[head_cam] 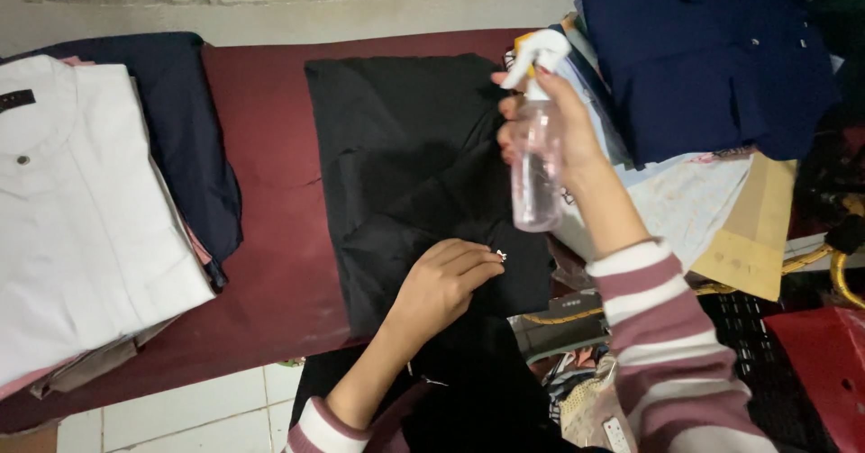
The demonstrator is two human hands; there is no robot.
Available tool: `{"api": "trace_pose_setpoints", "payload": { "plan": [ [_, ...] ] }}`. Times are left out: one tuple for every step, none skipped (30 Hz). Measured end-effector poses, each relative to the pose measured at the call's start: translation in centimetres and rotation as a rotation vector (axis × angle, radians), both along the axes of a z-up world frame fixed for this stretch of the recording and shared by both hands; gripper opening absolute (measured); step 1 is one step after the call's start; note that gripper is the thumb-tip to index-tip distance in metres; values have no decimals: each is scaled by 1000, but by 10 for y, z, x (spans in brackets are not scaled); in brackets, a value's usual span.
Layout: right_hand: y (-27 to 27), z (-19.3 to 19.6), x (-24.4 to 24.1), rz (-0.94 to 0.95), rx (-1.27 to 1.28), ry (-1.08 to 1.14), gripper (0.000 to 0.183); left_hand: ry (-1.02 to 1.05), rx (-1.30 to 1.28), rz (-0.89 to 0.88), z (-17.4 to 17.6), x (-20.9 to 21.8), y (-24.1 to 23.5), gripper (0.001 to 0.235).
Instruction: The person folds a black shirt and a white patterned shirt on a maroon surface. They use a spray bottle to mist the fabric before folding each item and then place the folded shirts into a stack.
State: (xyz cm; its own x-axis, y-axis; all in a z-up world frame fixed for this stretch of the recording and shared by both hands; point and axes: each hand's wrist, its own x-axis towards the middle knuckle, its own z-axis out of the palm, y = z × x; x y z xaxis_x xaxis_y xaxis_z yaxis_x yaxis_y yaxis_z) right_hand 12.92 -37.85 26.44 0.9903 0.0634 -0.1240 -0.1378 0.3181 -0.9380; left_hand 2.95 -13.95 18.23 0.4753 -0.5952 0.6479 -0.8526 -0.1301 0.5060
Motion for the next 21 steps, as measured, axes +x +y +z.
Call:
{"api": "trace_pose_setpoints", "payload": {
  "plan": [
    [10,1,6,50,29,-22,67,-7,-9,10,-2,0,0,40],
    [20,1,11,100,59,-43,65,-14,-18,21,-4,0,0,40],
    [30,1,15,106,60,-41,65,-12,-17,27,-4,0,0,40],
    [40,1,19,124,-46,-21,60,-14,-20,20,-4,0,0,40],
    [51,1,24,143,-151,-4,57,-18,-22,13,-4,0,1,40],
    [63,-2,22,151,-150,-4,57,-18,-21,20,-9,0,1,40],
    [73,-4,19,248,-175,37,51,-23,-2,26,-14,0,0,41],
    [84,-7,17,345,-201,78,45,-27,16,31,-18,0,-1,42],
    [86,-10,12,348,-200,77,45,-28,17,34,-18,-1,0,42],
    [88,-14,7,427,-233,89,46,-34,17,49,-18,-1,0,40],
    [89,-17,2,505,-266,100,47,-41,18,64,-18,-2,0,39],
    [83,-14,8,508,-266,99,47,-41,19,67,-17,0,1,39],
    [75,-11,13,469,-194,44,45,-33,-9,29,-16,1,1,37],
    [67,-9,17,430,-123,-12,46,-25,-37,-9,-14,1,0,35],
    [54,-6,17,429,-122,-12,46,-25,-36,-10,-12,1,-1,35],
    [40,-4,16,246,-142,8,47,40,-40,2,-9,1,-2,36],
    [27,-1,17,63,-161,27,49,103,-45,14,-6,2,-4,38],
    [12,-9,12,61,-161,24,49,100,-45,13,5,7,-8,38],
    [-3,-18,7,-4,-79,2,50,164,-80,-3,15,13,-11,41],
    [-17,-27,3,-69,3,-20,51,228,-115,-20,24,18,-15,44],
    [-25,-30,-9,-67,0,-20,51,228,-117,-18,37,32,-15,44]
  ]
}}
